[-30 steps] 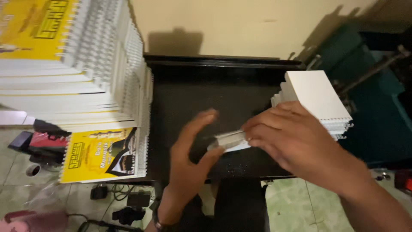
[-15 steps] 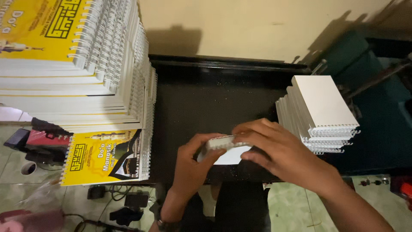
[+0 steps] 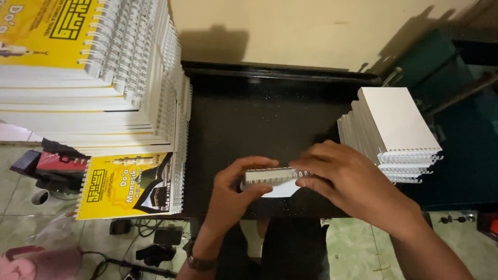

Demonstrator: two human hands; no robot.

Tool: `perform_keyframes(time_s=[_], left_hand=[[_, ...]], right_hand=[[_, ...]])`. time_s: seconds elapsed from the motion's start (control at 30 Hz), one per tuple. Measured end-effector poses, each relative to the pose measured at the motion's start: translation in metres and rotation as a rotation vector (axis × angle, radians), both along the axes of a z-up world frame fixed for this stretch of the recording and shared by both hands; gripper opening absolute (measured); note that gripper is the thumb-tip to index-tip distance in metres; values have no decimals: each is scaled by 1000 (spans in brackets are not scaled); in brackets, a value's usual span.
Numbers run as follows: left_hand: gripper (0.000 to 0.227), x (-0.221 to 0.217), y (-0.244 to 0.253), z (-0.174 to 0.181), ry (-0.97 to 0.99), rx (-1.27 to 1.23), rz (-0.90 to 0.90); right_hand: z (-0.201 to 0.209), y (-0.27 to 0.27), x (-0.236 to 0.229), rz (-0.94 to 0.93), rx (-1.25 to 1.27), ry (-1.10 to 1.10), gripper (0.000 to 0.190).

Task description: The person repeatedly picks up spiral-bound notebooks from a stack on the right, places them on a black table, and flips them over to reveal a yellow cover. The person then stacks the flipped notebooks on the left side of the table.

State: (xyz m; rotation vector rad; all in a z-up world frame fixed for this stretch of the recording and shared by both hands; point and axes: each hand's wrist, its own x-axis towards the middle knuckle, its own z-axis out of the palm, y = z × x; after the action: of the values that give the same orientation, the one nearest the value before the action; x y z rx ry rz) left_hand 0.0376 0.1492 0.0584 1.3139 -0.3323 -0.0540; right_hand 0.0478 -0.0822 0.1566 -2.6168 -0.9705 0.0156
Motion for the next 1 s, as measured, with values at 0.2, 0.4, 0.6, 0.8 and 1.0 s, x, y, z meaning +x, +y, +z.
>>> perform_keyframes(time_s=[0.2,0.4,0.6,0.8,1.0], left_hand=[[40,2,-3,-11,-34,55,-18],[35,2,-3,-5,-20,89,6],[52,7,-7,-43,-46,123,41],[60,9,-14,-54,407,279,50],[72,15,-27,-25,409,264,105]], right_hand=[[-11,-1,-7,-16,-54,-192,28],[-12,-5,-5,-97,89,48,36],[-17,-3,0,-152,191,85,26],[-55,-15,51,-368,369,146,33],[-118,-13,113,-713,552,291,19]])
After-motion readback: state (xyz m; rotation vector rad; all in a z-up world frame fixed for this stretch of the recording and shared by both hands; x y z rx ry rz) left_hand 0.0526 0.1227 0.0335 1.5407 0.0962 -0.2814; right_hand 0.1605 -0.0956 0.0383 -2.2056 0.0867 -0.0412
